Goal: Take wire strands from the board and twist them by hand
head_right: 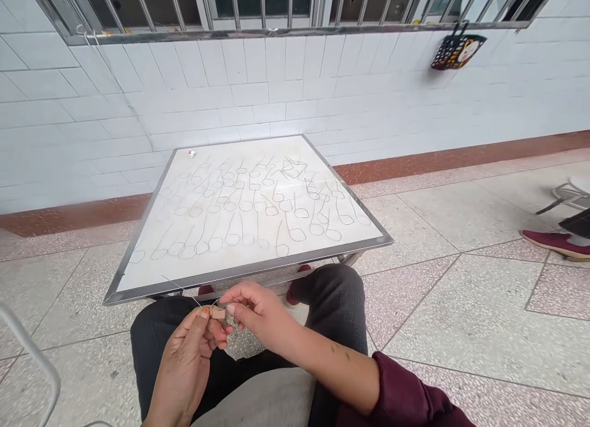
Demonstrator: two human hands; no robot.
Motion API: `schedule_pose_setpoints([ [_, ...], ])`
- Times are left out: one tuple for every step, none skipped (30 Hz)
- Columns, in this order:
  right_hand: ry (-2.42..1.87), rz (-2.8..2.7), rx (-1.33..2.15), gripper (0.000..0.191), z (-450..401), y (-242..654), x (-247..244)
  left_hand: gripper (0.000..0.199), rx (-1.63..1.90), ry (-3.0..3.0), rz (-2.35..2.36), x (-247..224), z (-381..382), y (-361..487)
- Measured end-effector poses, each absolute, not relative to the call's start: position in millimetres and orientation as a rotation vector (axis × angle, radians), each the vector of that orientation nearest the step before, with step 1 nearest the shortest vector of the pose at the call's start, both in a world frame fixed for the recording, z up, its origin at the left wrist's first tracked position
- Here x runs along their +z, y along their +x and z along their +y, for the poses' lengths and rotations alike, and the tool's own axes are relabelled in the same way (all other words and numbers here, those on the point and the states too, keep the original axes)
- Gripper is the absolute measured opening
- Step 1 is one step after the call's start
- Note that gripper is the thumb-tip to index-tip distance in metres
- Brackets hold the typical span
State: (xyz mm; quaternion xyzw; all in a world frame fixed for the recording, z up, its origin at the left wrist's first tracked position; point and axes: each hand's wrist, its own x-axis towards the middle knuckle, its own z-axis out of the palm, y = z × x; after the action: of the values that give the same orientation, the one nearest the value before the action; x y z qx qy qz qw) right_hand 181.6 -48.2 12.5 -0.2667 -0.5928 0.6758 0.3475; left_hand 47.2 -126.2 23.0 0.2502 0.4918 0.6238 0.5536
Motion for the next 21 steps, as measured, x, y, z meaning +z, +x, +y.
schedule_pose_setpoints([
  [-0.712, -1.547, 1.706, 0.023, -49.5, 181.4, 11.6, 0.030, 1.484, 0.589, 1.157, 22.0, -126.1, 47.7],
  [-0.736, -1.558, 1.654, 0.021, -51.3, 181.2, 10.5, 0.031, 1.495, 0.590, 1.154, 21.1, -126.0, 48.3],
  [-0.759, -1.572, 1.597, 0.020, -53.2, 181.1, 9.4, 0.032, 1.510, 0.590, 1.151, 20.4, -125.7, 49.0],
  [-0.782, -1.594, 1.530, 0.018, -55.2, 181.0, 8.4, 0.033, 1.526, 0.590, 1.148, 20.0, -125.5, 49.7],
  [-0.805, -1.623, 1.451, 0.017, -57.0, 180.9, 7.5, 0.034, 1.538, 0.588, 1.146, 19.9, -125.2, 50.4],
  [-0.827, -1.649, 1.375, 0.016, -58.4, 180.9, 6.8, 0.035, 1.546, 0.586, 1.146, 20.1, -124.9, 51.1],
  [-0.841, -1.661, 1.326, 0.017, -59.3, 181.0, 6.4, 0.035, 1.546, 0.588, 1.148, 20.3, -124.6, 51.7],
  [-0.844, -1.656, 1.325, 0.018, -59.6, 181.2, 6.0, 0.036, 1.540, 0.595, 1.151, 20.6, -124.3, 52.1],
  [-0.839, -1.640, 1.370, 0.020, -59.3, 181.6, 5.8, 0.036, 1.528, 0.606, 1.155, 20.7, -123.9, 52.3],
  [-0.828, -1.616, 1.446, 0.023, -58.4, 182.0, 5.6, 0.036, 1.511, 0.620, 1.160, 20.4, -123.6, 52.3],
  [-0.811, -1.591, 1.530, 0.025, -57.2, 182.5, 5.5, 0.036, 1.495, 0.635, 1.168, 19.9, -123.3, 52.2],
  [-0.786, -1.575, 1.596, 0.027, -55.7, 183.0, 5.4, 0.037, 1.478, 0.653, 1.179, 19.0, -123.1, 52.0],
  [-0.761, -1.574, 1.627, 0.027, -54.1, 183.4, 5.1, 0.038, 1.460, 0.675, 1.194, 17.7, -123.0, 51.6],
  [-0.744, -1.587, 1.617, 0.027, -52.5, 183.7, 4.7, 0.038, 1.445, 0.698, 1.215, 16.3, -122.9, 51.3],
  [-0.738, -1.602, 1.574, 0.026, -51.2, 183.7, 4.1, 0.038, 1.435, 0.719, 1.239, 14.7, -123.0, 51.1],
  [-0.739, -1.618, 1.518, 0.026, -50.1, 183.6, 3.3, 0.037, 1.431, 0.738, 1.260, 13.1, -123.0, 50.9],
  [-0.746, -1.632, 1.456, 0.026, -49.4, 183.3, 2.4, 0.037, 1.431, 0.752, 1.279, 11.5, -123.1, 50.9],
  [-0.760, -1.643, 1.398, 0.026, -49.1, 183.0, 1.4, 0.036, 1.432, 0.760, 1.293, 10.1, -123.2, 51.0],
  [-0.776, -1.646, 1.355, 0.026, -49.1, 182.7, 0.3, 0.036, 1.432, 0.765, 1.301, 8.9, -123.2, 51.2],
  [-0.791, -1.632, 1.346, 0.026, -49.3, 182.4, -0.7, 0.035, 1.432, 0.768, 1.303, 7.9, -123.1, 51.5],
  [-0.809, -1.597, 1.377, 0.027, -49.6, 182.2, -1.6, 0.034, 1.436, 0.765, 1.303, 7.3, -122.9, 51.8],
])
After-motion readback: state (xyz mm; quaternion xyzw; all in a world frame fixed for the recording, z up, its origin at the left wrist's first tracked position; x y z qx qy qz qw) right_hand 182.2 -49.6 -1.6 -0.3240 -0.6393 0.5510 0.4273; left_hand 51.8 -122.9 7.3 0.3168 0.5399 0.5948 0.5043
